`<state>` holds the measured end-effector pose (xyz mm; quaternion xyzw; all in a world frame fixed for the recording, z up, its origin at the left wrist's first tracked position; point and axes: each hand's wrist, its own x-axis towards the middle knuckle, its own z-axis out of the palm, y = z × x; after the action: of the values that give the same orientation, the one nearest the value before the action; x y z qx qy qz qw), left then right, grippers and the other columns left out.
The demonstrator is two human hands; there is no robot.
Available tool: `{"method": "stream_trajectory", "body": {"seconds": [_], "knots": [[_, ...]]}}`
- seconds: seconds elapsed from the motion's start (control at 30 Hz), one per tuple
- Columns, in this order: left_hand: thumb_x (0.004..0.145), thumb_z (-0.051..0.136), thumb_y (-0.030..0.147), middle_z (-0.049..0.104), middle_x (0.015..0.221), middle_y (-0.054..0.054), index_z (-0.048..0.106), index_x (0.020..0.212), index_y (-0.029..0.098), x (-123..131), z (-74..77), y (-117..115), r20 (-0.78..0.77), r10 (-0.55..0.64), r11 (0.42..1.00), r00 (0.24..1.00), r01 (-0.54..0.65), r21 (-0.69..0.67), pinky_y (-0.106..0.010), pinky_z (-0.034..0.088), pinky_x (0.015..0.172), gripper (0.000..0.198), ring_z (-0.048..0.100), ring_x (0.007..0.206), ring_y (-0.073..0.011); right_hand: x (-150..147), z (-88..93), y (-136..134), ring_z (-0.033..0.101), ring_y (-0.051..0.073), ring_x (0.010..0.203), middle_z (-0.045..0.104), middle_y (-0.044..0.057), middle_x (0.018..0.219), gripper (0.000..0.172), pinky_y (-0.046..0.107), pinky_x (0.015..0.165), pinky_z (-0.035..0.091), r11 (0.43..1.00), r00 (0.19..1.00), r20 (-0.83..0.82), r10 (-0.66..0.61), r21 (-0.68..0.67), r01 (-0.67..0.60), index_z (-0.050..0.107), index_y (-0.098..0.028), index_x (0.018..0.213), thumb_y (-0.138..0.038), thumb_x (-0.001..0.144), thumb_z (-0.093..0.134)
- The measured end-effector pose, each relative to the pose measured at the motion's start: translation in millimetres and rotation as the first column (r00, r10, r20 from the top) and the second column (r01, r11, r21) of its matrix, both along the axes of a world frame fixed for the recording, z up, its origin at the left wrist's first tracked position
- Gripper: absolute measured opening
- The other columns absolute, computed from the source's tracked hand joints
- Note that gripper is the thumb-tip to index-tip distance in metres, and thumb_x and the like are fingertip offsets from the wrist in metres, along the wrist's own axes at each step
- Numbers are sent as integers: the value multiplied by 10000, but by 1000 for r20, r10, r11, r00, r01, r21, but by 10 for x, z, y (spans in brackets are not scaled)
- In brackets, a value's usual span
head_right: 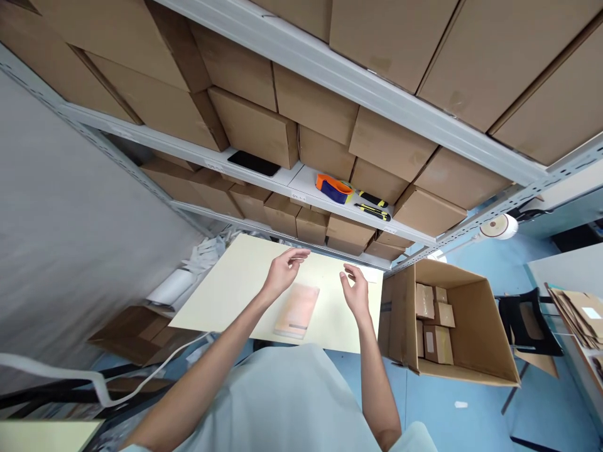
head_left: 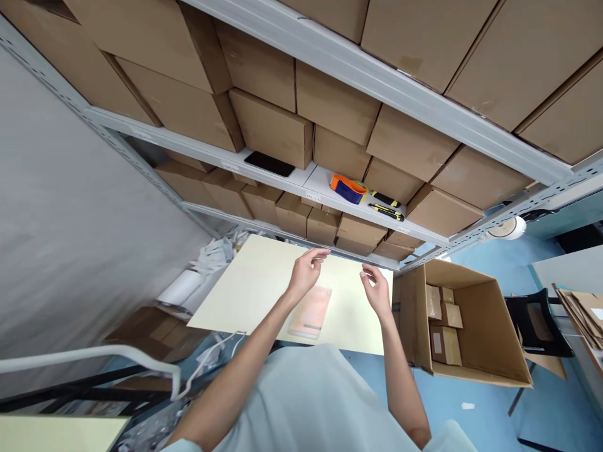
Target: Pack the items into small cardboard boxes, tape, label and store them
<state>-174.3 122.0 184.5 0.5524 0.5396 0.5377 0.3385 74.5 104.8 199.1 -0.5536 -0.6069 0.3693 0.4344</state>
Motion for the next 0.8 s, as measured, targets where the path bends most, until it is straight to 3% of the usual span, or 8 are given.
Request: {"method": "stream_trajectory", "body": {"seconds": [0.23, 0.8], "knots": [[879, 517, 147, 802, 1141, -63, 785, 1135, 220, 59, 15, -2, 37, -23, 999, 999, 24, -29, -360, 659, 925, 378, 788, 1001, -201, 48, 53, -88, 756, 292, 1168, 786, 149, 1296, 399, 478, 1045, 627, 998, 998, -28, -58, -42, 56, 774, -219, 1196, -531, 970, 671], [819, 522, 127, 816, 1098, -50, 793, 1093, 221, -41, 95, 108, 81, -95, 995, 992, 97, -17, -339, 670, 904, 396, 792, 959, -189, -98, 168, -146, 766, 291, 1168, 801, 136, 1282, 384, 463, 1017, 642, 994, 994, -12, -108, -26, 107, 781, -236, 1185, -535, 971, 669]]}}
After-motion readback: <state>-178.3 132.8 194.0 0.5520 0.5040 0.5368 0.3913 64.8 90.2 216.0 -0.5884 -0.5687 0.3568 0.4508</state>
